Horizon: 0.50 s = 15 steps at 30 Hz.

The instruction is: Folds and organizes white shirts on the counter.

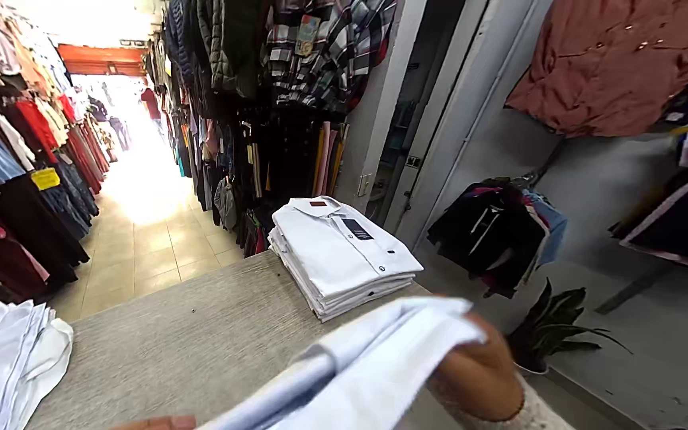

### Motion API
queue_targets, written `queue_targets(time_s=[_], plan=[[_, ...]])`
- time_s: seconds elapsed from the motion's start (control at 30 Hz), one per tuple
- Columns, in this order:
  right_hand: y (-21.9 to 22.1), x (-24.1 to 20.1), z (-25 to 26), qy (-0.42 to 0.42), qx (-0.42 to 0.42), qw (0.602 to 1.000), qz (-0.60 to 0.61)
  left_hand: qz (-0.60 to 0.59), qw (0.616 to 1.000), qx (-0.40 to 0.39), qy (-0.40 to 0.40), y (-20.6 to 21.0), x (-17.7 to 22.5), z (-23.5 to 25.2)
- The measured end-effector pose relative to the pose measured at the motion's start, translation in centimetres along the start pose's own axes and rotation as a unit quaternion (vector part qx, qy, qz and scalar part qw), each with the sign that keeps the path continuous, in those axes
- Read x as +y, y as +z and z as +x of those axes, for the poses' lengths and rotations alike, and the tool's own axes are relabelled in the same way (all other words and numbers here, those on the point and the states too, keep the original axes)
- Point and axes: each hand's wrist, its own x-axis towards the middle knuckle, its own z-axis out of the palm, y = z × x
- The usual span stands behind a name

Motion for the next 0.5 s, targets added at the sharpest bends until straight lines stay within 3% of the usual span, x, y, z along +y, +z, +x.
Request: queue_targets(time_s=[0.07, 0.17, 0.27, 0.4, 0.5], plan=[[-2.4, -0.8, 1.7, -0.005, 0.052, 0.999, -0.002, 0.04, 0.999, 0.021, 0.019, 1.1, -0.2, 2.8], [-6.3, -0.9, 3.9, 0.006, 0.07, 0.997, -0.019, 0.042, 0.996, 0.075, -0.02, 3.7, -1.1, 6.1], [-9.9, 0.9, 5.1, 0.019, 0.087, 0.996, -0.021, -0.054, 0.991, 0.096, -0.074, 7.5, -2.8, 8.9], [-13.6, 3.3, 9.0, 0.064, 0.111, 0.991, -0.048, -0.156, 0.978, 0.084, -0.114, 12.5, -8.3, 13.2], [-15.6, 5.8, 15.6, 0.133, 0.111, 0.982, -0.08, -0.15, 0.949, 0.098, -0.259, 14.6, -12.0, 19.0]])
